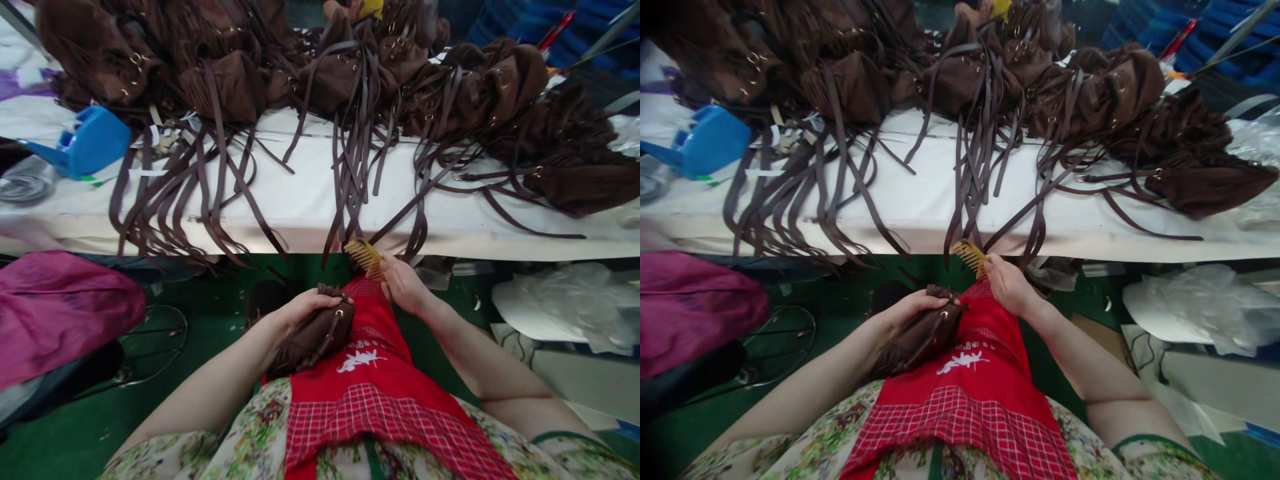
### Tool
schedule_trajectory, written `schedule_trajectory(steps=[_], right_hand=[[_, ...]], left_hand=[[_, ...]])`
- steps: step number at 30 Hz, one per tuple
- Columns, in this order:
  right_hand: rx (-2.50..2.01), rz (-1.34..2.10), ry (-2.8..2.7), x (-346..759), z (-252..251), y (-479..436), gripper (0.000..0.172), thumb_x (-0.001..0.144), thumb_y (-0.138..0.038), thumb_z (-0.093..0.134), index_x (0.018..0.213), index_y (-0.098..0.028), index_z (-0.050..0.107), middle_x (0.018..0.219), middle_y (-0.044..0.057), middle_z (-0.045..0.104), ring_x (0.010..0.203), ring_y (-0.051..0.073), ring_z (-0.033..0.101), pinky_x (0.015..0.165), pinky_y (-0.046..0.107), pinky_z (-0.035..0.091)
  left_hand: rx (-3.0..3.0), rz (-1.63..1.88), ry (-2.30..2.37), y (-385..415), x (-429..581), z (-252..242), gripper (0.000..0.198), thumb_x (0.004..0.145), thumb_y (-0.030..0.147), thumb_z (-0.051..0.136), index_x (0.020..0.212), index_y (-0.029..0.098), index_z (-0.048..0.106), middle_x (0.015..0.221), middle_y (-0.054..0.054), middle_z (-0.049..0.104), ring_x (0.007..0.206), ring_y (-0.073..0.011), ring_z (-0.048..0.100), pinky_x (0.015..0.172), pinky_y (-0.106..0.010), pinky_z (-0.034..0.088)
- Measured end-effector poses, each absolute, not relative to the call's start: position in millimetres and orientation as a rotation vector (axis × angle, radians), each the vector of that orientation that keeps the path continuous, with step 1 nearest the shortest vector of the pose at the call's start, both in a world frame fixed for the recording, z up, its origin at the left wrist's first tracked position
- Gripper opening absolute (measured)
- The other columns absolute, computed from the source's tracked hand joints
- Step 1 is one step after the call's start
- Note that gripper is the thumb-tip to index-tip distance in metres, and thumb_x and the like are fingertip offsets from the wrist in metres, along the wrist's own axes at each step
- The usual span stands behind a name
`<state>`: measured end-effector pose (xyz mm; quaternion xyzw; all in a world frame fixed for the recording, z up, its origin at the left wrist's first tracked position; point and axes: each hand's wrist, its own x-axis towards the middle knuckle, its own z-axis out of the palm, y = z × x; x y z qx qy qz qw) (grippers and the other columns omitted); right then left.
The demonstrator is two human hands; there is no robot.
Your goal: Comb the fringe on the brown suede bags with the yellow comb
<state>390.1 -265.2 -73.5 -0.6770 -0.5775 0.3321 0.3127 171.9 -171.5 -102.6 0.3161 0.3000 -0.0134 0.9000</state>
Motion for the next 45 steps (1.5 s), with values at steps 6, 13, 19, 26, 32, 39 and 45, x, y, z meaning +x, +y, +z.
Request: schedule_trajectory(steps=[6,13,19,26,32,39,45], right_hand=[[-1.907,0.678,-2.08,351.4,-84.6,-284.2,0.03,0.097,-0.032,0.031,0.1,-0.018,0.057,0.09,0.006,0.064,0.076,0.017,0.061,0.066,0.026,0.04],[-2.112,0.691,-2.263,342.0,-111.1,-269.2,0.023,0.095,-0.032,0.038,0.103,-0.019,0.056,0.09,0.006,0.066,0.076,0.019,0.063,0.061,0.026,0.038],[-2.397,0.595,-2.098,344.3,-128.7,-258.1,0.033,0.099,-0.036,0.023,0.102,-0.021,0.053,0.091,0.007,0.068,0.079,0.021,0.066,0.063,0.026,0.042],[-2.493,0.672,-2.03,346.1,-149.9,-251.3,0.036,0.099,-0.039,0.022,0.105,-0.02,0.052,0.084,0.008,0.069,0.078,0.022,0.067,0.063,0.028,0.044],[-2.504,0.845,-1.969,346.1,-170.3,-255.9,0.036,0.099,-0.038,0.024,0.105,-0.019,0.053,0.091,0.01,0.07,0.083,0.023,0.067,0.067,0.028,0.046],[-2.579,0.911,-1.853,353.2,-186.7,-255.8,0.04,0.098,-0.04,0.023,0.107,-0.017,0.054,0.093,0.013,0.069,0.088,0.025,0.066,0.073,0.033,0.047],[-2.524,1.054,-1.755,360.1,-189.7,-256.2,0.042,0.099,-0.038,0.023,0.109,-0.012,0.054,0.1,0.017,0.067,0.091,0.023,0.065,0.077,0.032,0.047]], left_hand=[[0.535,-0.044,0.66,-173.9,170.9,-108.0,0.03,0.066,0.024,0.064,0.087,0.004,0.072,0.085,-0.014,0.072,0.073,-0.0205,0.066,0.072,-0.028,0.049],[0.834,-0.148,0.385,-187.6,173.0,-88.2,0.024,0.066,0.026,0.07,0.085,0.012,0.072,0.084,-0.009,0.072,0.079,-0.0204,0.063,0.077,-0.029,0.047],[0.922,-0.001,0.54,-188.3,173.5,-87.4,0.02,0.063,0.029,0.071,0.07,0.011,0.068,0.064,-0.003,0.063,0.059,-0.0125,0.053,0.061,-0.023,0.043],[0.891,0.006,0.693,-192.7,179.1,-97.6,0.013,0.062,0.022,0.064,0.069,0.011,0.064,0.064,-0.002,0.061,0.059,-0.0116,0.052,0.059,-0.022,0.041],[0.889,-0.05,0.782,-195.7,184.0,-115.3,0.016,0.061,0.024,0.065,0.071,0.011,0.065,0.063,-0.002,0.063,0.058,-0.014,0.056,0.059,-0.024,0.043],[0.903,-0.114,0.888,-202.5,196.1,-127.3,0.006,0.059,0.017,0.06,0.062,0.013,0.064,0.058,-0.001,0.062,0.056,-0.0142,0.056,0.058,-0.024,0.044],[0.859,-0.118,0.953,-204.0,199.6,-126.1,0.005,0.059,0.015,0.06,0.059,0.014,0.064,0.055,-0.001,0.063,0.053,-0.0146,0.056,0.054,-0.024,0.043]])
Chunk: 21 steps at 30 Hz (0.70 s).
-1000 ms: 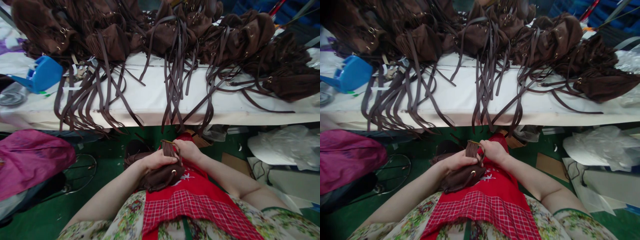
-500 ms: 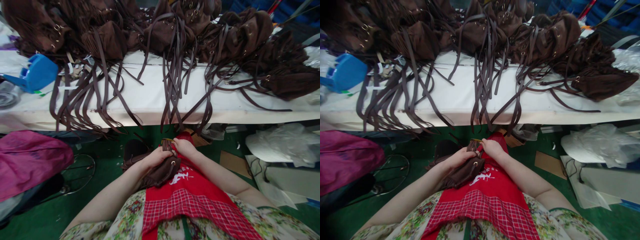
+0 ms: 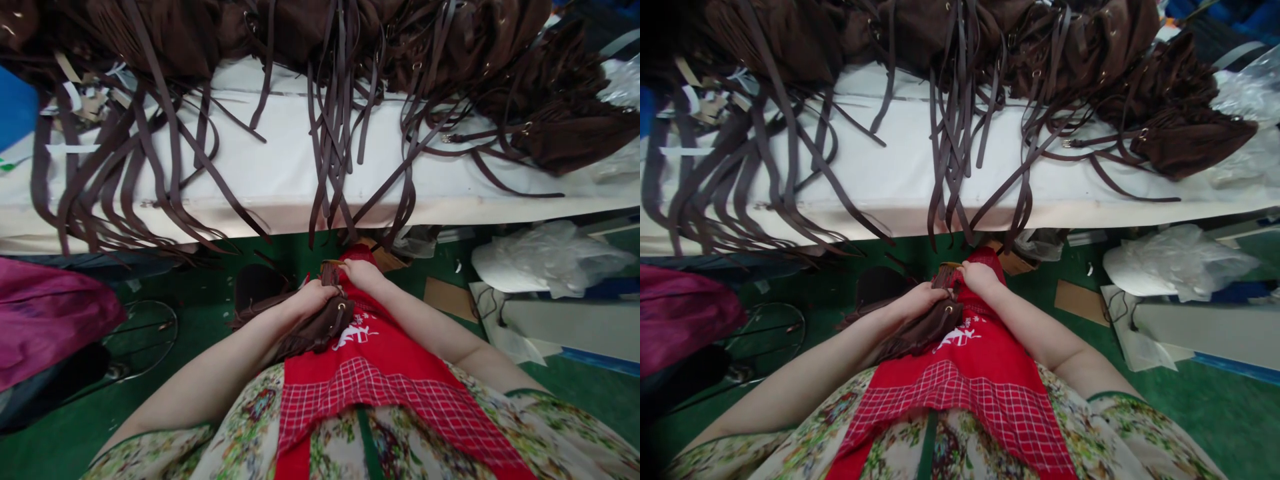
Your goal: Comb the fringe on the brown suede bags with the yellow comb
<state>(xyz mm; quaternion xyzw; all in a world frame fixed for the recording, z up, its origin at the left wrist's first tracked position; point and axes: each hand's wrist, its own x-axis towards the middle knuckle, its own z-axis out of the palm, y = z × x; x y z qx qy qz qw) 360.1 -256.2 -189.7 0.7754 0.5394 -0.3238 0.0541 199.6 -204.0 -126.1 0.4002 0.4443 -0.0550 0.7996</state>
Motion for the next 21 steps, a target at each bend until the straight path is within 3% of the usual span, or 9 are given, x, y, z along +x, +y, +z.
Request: schedule_trajectory(steps=[3,5,8,12,15,18,21], right_hand=[[2.284,-1.261,1.682,372.4,-184.7,-265.6,0.042,0.098,-0.044,0.026,0.101,-0.016,0.058,0.087,0.008,0.07,0.065,0.014,0.063,0.062,0.024,0.047],[2.255,-1.671,1.655,384.7,-179.5,-274.1,0.046,0.097,-0.049,0.023,0.098,-0.017,0.057,0.074,0.003,0.069,0.042,0.009,0.051,0.045,0.021,0.039],[2.444,-2.099,1.423,400.3,-170.6,-282.8,0.049,0.097,-0.05,0.017,0.096,-0.016,0.052,0.067,0.002,0.066,0.031,0.007,0.033,0.035,0.021,0.026],[2.848,-1.445,1.539,395.2,-152.2,-282.2,0.04,0.098,-0.04,0.023,0.081,-0.016,0.051,0.068,0.003,0.063,0.049,0.011,0.049,0.05,0.022,0.037],[2.556,-1.174,2.044,371.4,-134.5,-280.2,0.038,0.098,-0.039,0.027,0.082,-0.017,0.054,0.078,0.005,0.064,0.072,0.014,0.058,0.068,0.024,0.04],[2.18,-1.107,2.161,348.1,-125.5,-278.4,0.036,0.098,-0.039,0.028,0.092,-0.018,0.056,0.086,0.006,0.066,0.079,0.017,0.061,0.07,0.025,0.041],[2.107,-0.86,1.99,339.5,-132.2,-273.5,0.032,0.098,-0.037,0.031,0.097,-0.017,0.055,0.09,0.01,0.067,0.079,0.02,0.064,0.068,0.027,0.043]], left_hand=[[0.877,-0.115,0.946,-202.2,195.1,-125.7,0.006,0.061,0.017,0.061,0.062,0.013,0.066,0.058,-0.002,0.064,0.055,-0.015,0.057,0.056,-0.024,0.044],[0.87,-0.121,0.929,-200.7,191.8,-125.0,0.009,0.063,0.02,0.063,0.067,0.013,0.067,0.061,-0.003,0.066,0.058,-0.0157,0.058,0.058,-0.025,0.045],[0.835,-0.127,0.895,-199.8,189.6,-123.4,0.009,0.063,0.021,0.064,0.067,0.013,0.066,0.063,-0.003,0.066,0.06,-0.016,0.059,0.061,-0.026,0.046],[0.829,-0.111,0.8,-200.4,191.8,-121.8,0.007,0.062,0.018,0.061,0.065,0.013,0.065,0.063,-0.002,0.065,0.064,-0.0154,0.059,0.066,-0.025,0.046],[0.909,-0.128,0.787,-200.8,193.2,-120.2,0.009,0.063,0.019,0.06,0.067,0.013,0.065,0.064,-0.002,0.064,0.061,-0.0144,0.056,0.064,-0.025,0.045],[1.052,-0.102,0.727,-202.0,192.3,-116.8,0.013,0.065,0.02,0.058,0.073,0.013,0.066,0.071,-0.002,0.066,0.067,-0.0151,0.058,0.068,-0.025,0.045],[1.189,-0.076,0.701,-204.9,189.0,-113.2,0.013,0.068,0.022,0.057,0.073,0.014,0.065,0.074,-0.002,0.066,0.07,-0.0158,0.058,0.069,-0.025,0.045]])
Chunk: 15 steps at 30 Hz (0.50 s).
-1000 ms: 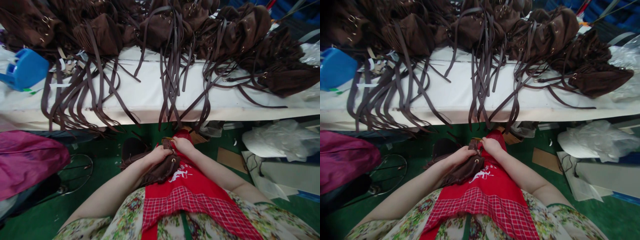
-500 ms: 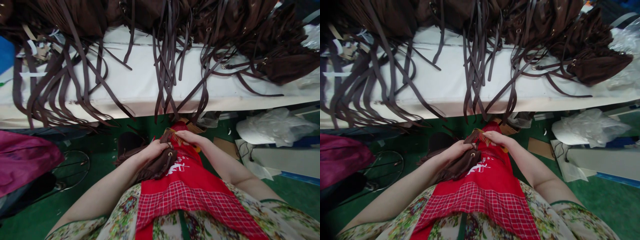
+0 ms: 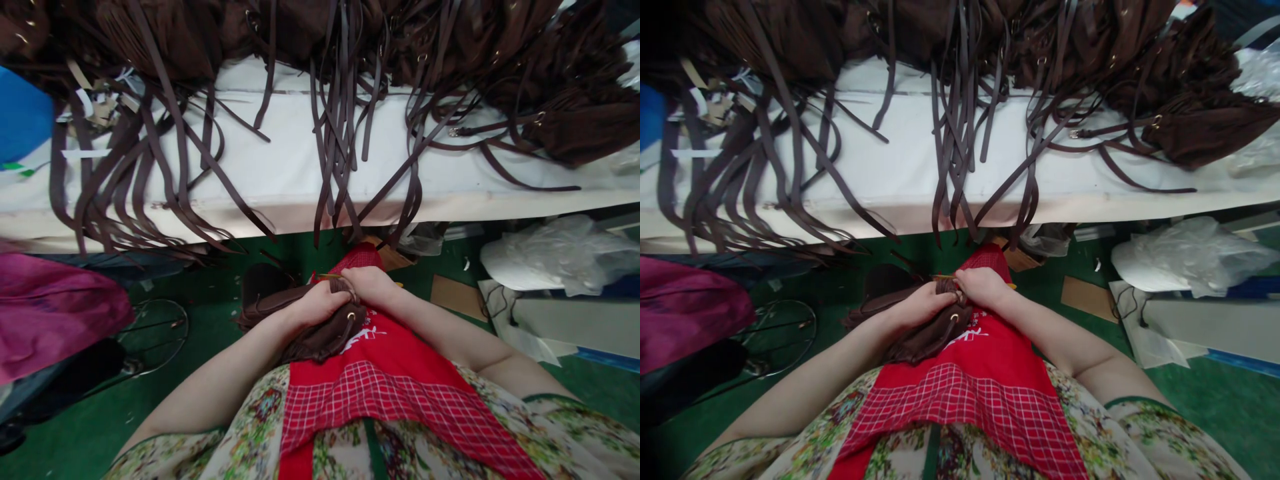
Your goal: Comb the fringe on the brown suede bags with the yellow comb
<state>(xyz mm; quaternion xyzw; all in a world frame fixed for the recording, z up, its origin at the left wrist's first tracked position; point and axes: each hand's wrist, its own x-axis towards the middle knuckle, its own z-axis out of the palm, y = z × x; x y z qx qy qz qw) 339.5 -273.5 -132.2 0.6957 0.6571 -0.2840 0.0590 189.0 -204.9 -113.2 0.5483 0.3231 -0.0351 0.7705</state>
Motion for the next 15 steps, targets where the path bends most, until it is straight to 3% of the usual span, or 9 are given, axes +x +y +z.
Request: schedule_trajectory(steps=[4,12,15], right_hand=[[2.234,-0.653,1.748,345.3,-151.1,-263.0,0.036,0.099,-0.036,0.023,0.106,-0.016,0.052,0.093,0.012,0.068,0.084,0.022,0.066,0.07,0.028,0.046],[2.274,-0.843,1.664,352.4,-177.2,-251.7,0.042,0.098,-0.041,0.023,0.106,-0.018,0.056,0.099,0.012,0.068,0.092,0.022,0.065,0.079,0.032,0.047],[2.331,-0.882,1.556,370.9,-188.1,-259.0,0.039,0.097,-0.035,0.03,0.105,-0.011,0.06,0.104,0.018,0.066,0.097,0.024,0.063,0.083,0.033,0.046]], left_hand=[[1.209,-0.123,0.836,-208.5,183.9,-115.4,0.017,0.072,0.031,0.059,0.069,0.014,0.061,0.065,-0.002,0.062,0.061,-0.0163,0.056,0.058,-0.026,0.043],[1.112,-0.064,0.776,-205.4,185.8,-119.4,0.015,0.072,0.029,0.061,0.065,0.015,0.065,0.061,-0.001,0.062,0.06,-0.015,0.055,0.059,-0.025,0.043],[1.135,-0.057,0.741,-210.8,186.9,-108.7,0.017,0.073,0.03,0.063,0.065,0.015,0.065,0.063,-0.001,0.063,0.062,-0.015,0.056,0.06,-0.025,0.044]])
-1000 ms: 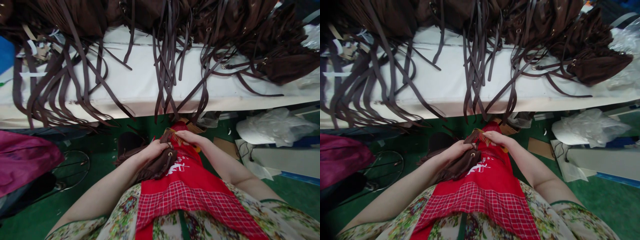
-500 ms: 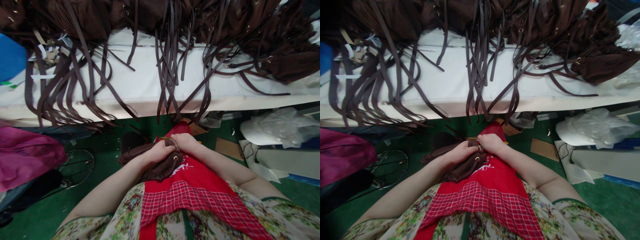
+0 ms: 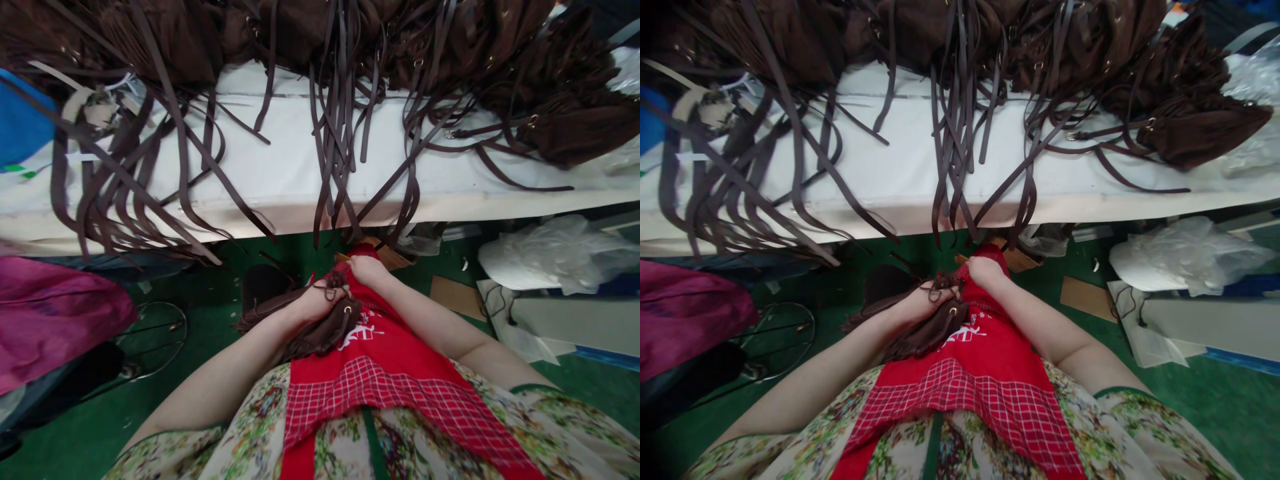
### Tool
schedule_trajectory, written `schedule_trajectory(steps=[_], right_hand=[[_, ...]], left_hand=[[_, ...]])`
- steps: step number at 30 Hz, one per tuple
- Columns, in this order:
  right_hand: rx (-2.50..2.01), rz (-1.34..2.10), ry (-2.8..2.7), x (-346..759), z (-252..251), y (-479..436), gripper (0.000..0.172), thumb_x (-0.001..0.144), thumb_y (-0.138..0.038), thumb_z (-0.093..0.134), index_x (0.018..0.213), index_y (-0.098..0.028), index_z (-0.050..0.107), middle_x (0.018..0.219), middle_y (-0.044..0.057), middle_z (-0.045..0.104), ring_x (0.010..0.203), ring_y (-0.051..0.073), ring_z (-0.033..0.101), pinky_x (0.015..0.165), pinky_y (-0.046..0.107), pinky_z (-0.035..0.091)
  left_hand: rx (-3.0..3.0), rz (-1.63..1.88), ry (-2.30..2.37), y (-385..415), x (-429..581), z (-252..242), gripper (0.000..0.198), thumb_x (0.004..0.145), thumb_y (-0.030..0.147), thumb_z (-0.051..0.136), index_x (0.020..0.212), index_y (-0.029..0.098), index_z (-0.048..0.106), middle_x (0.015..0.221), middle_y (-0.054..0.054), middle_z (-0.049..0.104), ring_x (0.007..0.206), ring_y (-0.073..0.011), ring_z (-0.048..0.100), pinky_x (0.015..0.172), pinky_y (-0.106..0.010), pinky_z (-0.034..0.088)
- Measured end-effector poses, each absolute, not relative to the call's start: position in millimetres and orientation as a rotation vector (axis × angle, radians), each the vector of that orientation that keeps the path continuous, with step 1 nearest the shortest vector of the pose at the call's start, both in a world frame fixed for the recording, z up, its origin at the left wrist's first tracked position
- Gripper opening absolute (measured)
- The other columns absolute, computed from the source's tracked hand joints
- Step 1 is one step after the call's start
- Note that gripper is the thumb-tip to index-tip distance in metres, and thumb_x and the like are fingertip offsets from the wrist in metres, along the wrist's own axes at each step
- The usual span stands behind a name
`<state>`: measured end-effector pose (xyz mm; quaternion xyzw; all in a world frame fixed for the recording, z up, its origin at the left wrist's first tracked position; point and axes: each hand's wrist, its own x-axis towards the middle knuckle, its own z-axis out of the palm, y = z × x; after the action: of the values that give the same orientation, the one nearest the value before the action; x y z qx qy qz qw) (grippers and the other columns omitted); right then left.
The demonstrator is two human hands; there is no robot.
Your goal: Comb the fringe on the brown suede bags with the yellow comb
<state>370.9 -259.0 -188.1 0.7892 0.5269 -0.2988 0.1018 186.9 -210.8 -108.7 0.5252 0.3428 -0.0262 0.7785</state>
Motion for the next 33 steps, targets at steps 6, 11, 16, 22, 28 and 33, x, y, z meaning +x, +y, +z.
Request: schedule_trajectory(steps=[6,11,16,22,28,33], right_hand=[[2.438,-0.985,1.444,417.4,-194.8,-281.4,0.037,0.096,-0.026,0.032,0.1,-0.006,0.063,0.097,0.019,0.068,0.095,0.024,0.063,0.088,0.036,0.044],[2.724,-1.711,1.695,400.4,-165.0,-287.5,0.039,0.084,-0.043,0.057,0.109,-0.013,0.057,0.098,0.009,0.068,0.088,0.02,0.064,0.081,0.032,0.049],[2.329,-2.945,1.733,360.3,-133.3,-289.0,0.057,0.066,-0.036,0.077,0.112,-0.013,0.055,0.104,0.01,0.066,0.099,0.022,0.061,0.091,0.036,0.046],[1.848,-3.245,1.51,353.9,-133.6,-281.7,0.049,0.066,-0.032,0.076,0.106,-0.011,0.06,0.095,0.006,0.067,0.09,0.018,0.061,0.079,0.027,0.049],[1.724,-3.21,1.36,367.0,-129.2,-278.1,0.043,0.061,-0.028,0.079,0.096,-0.01,0.063,0.081,0.002,0.067,0.071,0.013,0.061,0.069,0.024,0.049],[2.335,-3.001,1.418,373.6,-115.9,-268.5,0.032,0.057,-0.029,0.081,0.077,-0.011,0.063,0.069,0.0,0.065,0.062,0.012,0.058,0.064,0.024,0.047]], left_hand=[[0.924,-0.011,0.778,-202.2,176.4,-102.4,0.023,0.069,0.035,0.067,0.066,0.012,0.065,0.059,-0.003,0.061,0.056,-0.0137,0.055,0.057,-0.024,0.044],[0.672,0.114,0.893,-179.0,169.2,-113.5,0.016,0.067,0.028,0.065,0.07,0.013,0.065,0.061,-0.002,0.062,0.056,-0.0123,0.057,0.055,-0.022,0.044],[0.636,0.111,0.844,-179.0,171.7,-110.3,0.018,0.064,0.023,0.059,0.074,0.01,0.067,0.066,-0.005,0.067,0.061,-0.0158,0.061,0.061,-0.024,0.048],[0.612,0.08,0.894,-185.5,170.5,-103.0,0.026,0.067,0.023,0.058,0.087,0.009,0.068,0.079,-0.011,0.072,0.067,-0.0213,0.066,0.066,-0.03,0.052],[0.45,0.009,0.94,-186.2,177.1,-101.3,0.028,0.077,0.031,0.056,0.088,0.008,0.068,0.077,-0.012,0.071,0.067,-0.0206,0.066,0.069,-0.03,0.053],[0.566,-0.09,0.731,-183.4,177.2,-98.6,0.034,0.071,0.036,0.071,0.093,0.009,0.069,0.081,-0.009,0.071,0.072,-0.0186,0.065,0.072,-0.028,0.051]])
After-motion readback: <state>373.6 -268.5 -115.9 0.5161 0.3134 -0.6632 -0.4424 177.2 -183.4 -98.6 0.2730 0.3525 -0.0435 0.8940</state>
